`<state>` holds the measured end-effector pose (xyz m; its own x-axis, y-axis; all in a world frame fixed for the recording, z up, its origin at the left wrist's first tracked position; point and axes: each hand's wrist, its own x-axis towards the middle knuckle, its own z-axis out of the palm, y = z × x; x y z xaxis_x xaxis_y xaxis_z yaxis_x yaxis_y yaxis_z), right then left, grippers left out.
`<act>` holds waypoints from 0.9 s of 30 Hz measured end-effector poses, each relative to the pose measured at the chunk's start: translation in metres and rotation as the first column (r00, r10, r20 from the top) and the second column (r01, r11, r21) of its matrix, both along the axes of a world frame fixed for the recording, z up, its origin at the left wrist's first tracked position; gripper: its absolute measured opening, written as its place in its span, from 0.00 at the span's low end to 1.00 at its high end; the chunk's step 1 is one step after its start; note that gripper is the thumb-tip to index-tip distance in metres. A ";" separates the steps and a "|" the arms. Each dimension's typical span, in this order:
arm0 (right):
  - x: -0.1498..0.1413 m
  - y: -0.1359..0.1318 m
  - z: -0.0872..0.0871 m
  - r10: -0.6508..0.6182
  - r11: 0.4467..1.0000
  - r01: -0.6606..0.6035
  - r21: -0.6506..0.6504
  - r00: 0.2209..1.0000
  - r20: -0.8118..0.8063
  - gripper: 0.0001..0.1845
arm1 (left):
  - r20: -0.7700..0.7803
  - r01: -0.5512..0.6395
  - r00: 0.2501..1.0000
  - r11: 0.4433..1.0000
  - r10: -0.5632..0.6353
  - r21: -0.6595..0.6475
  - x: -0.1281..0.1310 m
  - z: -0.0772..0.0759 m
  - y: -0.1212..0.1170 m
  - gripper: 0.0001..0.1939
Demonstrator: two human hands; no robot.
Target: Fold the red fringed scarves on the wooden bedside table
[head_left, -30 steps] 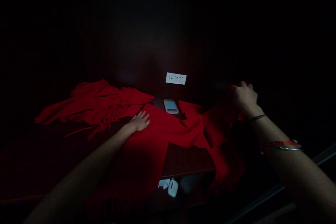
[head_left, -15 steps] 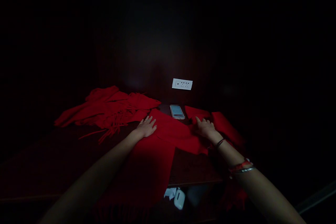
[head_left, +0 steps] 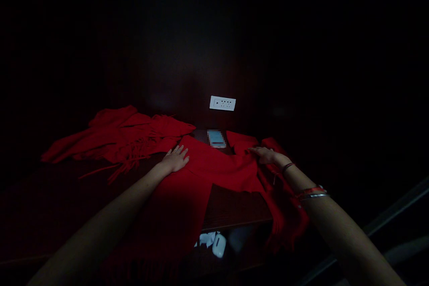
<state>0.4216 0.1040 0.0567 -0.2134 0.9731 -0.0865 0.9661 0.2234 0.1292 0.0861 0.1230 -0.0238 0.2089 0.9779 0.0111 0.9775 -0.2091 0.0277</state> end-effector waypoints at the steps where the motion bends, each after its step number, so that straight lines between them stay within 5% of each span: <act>1: -0.002 0.000 -0.002 -0.010 1.000 0.009 0.017 0.999 0.034 0.29 | -0.003 -0.005 1.000 1.000 0.005 -0.003 0.000 0.000 0.000 0.28; 4: 0.000 0.001 0.000 -0.062 0.997 0.056 0.060 0.994 0.089 0.22 | -0.027 0.021 0.999 0.998 -0.019 0.064 0.000 0.000 -0.002 0.28; 7: 0.011 0.001 0.019 -0.129 0.982 0.111 0.155 0.985 0.110 0.19 | -0.059 0.170 0.985 0.973 -0.163 0.158 0.000 -0.001 -0.001 0.25; 11: 0.020 0.000 0.040 -0.260 0.911 0.177 0.371 0.948 0.186 0.17 | -0.019 0.235 0.972 0.971 -0.235 0.031 0.000 -0.003 0.003 0.25; 15: -0.001 -0.002 0.032 -0.320 0.912 0.239 0.335 0.924 0.210 0.19 | 0.015 0.196 0.981 0.981 -0.196 0.001 0.002 -0.004 0.005 0.27; 19: -0.054 -0.004 0.012 -0.113 0.908 0.046 0.417 0.984 0.136 0.19 | 0.025 0.183 0.983 0.983 -0.183 -0.008 0.004 -0.002 0.002 0.27; 22: -0.098 0.000 -0.001 0.077 0.947 -0.071 0.314 0.997 -0.008 0.21 | 0.029 0.181 0.983 0.983 -0.181 -0.003 0.004 -0.001 0.000 0.27; 27: -0.116 0.023 -0.015 -0.040 0.998 0.036 -0.042 0.994 -0.106 0.36 | 0.019 0.185 0.983 0.983 -0.185 0.006 0.001 -0.001 0.001 0.27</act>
